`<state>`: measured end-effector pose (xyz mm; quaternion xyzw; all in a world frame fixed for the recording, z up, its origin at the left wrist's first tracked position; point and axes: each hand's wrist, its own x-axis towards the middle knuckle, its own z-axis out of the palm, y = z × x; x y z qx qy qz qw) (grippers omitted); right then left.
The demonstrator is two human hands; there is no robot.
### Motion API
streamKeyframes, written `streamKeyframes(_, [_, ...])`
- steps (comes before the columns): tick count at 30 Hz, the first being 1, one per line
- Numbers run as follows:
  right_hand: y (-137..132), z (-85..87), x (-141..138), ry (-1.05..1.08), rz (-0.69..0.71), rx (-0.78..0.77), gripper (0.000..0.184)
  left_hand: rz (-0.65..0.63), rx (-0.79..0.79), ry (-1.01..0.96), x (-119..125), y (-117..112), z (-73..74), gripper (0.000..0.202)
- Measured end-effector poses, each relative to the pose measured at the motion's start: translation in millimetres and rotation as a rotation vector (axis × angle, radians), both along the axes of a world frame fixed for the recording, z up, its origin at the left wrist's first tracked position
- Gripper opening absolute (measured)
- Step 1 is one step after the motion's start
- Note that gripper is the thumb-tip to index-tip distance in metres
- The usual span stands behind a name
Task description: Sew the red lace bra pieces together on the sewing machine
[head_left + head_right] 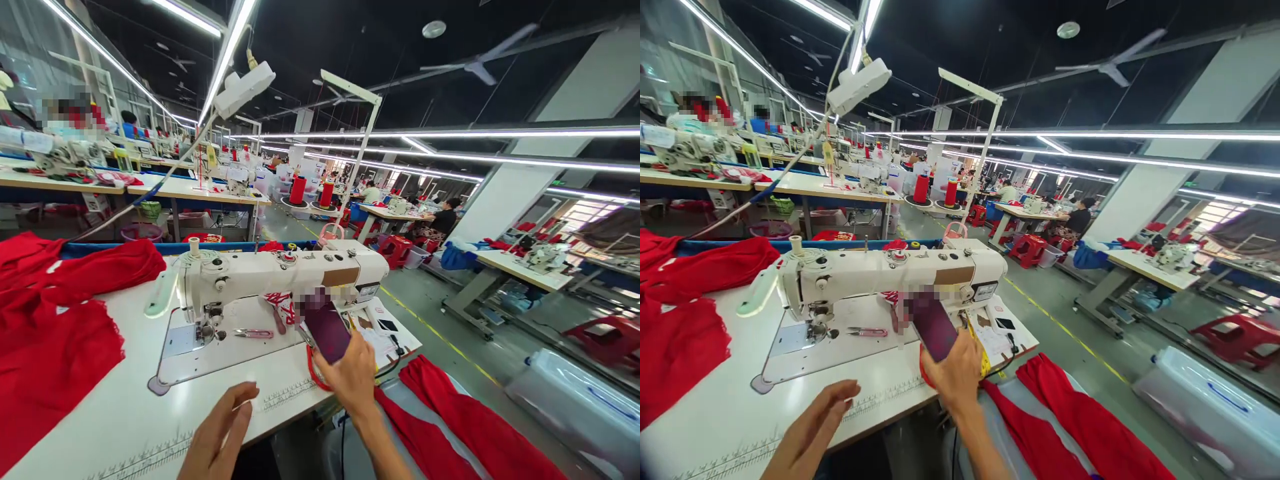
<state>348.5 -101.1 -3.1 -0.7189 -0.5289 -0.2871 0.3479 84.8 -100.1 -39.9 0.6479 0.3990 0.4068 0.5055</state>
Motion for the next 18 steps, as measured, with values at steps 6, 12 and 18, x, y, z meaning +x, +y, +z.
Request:
streamKeyframes(6, [-46.5,-29.1,-94.7,0.390,0.146,-0.192,0.067,-0.319,-0.712,-0.784,65.7,-0.3,22.3,0.065])
streamKeyframes(12, [-58.2,-57.7,-130.5,0.210,0.408,-0.356,0.102,-0.230,-0.998,-0.920,16.9,5.5,17.2,0.066])
streamKeyframes(18, [-60.9,-60.4,-137.4,0.043,0.501,-0.340,0.099,-0.293,-1.005,-1.022,-11.2,4.3,10.6,0.072])
